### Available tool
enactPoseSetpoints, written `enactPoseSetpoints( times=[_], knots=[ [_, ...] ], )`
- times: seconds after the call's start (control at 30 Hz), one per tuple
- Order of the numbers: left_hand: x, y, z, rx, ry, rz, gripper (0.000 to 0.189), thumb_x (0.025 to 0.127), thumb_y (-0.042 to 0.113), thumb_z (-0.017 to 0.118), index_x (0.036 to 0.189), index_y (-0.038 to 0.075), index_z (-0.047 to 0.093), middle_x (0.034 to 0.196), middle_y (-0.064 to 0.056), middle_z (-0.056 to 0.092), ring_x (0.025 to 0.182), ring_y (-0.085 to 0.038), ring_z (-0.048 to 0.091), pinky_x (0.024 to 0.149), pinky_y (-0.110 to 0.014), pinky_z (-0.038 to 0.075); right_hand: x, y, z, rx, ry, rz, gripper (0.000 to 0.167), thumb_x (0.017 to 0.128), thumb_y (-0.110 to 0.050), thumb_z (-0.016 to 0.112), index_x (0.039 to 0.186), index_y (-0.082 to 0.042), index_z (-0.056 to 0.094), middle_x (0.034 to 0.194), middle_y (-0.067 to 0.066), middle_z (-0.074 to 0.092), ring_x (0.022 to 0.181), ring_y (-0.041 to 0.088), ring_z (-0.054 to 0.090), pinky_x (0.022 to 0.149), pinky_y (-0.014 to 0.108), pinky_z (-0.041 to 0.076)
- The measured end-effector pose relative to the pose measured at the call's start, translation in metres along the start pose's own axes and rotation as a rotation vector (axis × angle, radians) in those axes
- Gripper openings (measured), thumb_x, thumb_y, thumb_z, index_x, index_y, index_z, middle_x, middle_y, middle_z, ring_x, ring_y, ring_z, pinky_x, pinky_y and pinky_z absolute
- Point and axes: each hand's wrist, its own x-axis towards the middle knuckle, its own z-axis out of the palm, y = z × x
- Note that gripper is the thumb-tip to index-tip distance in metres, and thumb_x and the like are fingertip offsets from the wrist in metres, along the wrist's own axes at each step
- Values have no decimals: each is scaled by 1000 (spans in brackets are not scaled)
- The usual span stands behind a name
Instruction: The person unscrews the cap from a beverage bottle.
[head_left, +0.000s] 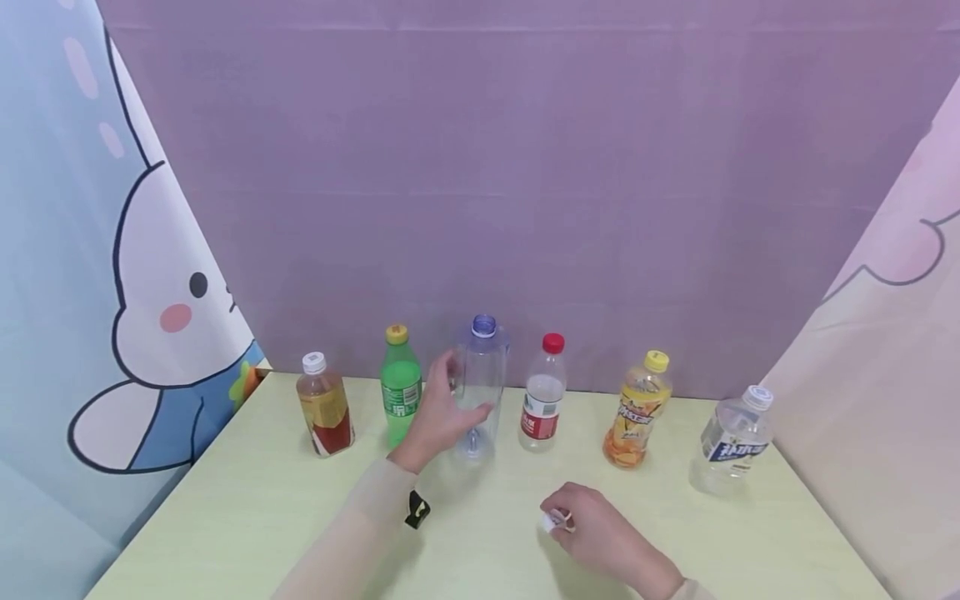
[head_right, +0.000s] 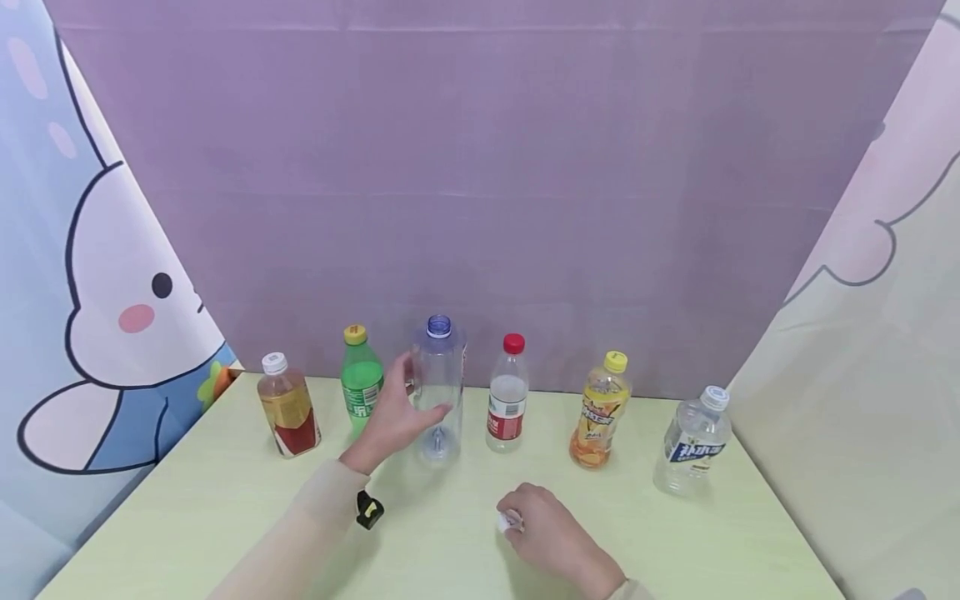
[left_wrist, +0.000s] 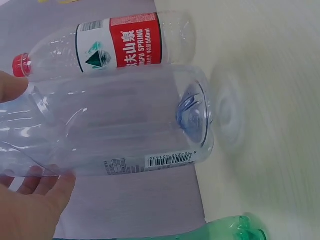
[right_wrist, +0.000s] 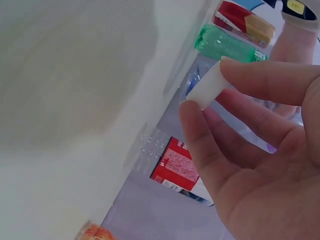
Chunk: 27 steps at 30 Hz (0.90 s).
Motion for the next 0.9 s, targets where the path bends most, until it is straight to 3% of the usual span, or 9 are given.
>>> enactPoseSetpoints(
  times=[0.3, 0.63, 0.9],
  knots=[
    [4, -8, 6, 15, 18, -35, 104, 74, 19, 89, 155, 3, 25, 148, -21, 42, 133, -39, 47, 106, -57, 43, -9, -3, 11, -22, -129, 60, 17, 87, -8, 77, 104, -10, 74, 97, -11, 63, 91, 8, 58, 84, 35, 54],
    [6, -17, 9, 19, 11, -55, 102, 75, 19, 89, 154, 2, 26, 147, -22, 43, 133, -39, 47, 108, -57, 42, -12, -4, 23, -75, -190, 97, 14, 81, -6, 78, 89, -17, 74, 85, -13, 55, 81, 5, 50, 76, 30, 52],
    [7, -19, 7, 24, -8, -60, 103, 75, 21, 89, 154, 2, 25, 148, -22, 42, 135, -40, 46, 107, -59, 41, -11, 17, 35, -123, -191, -3, 17, 77, -6, 79, 90, -14, 75, 86, -13, 54, 81, 7, 49, 70, 29, 50]
  ],
)
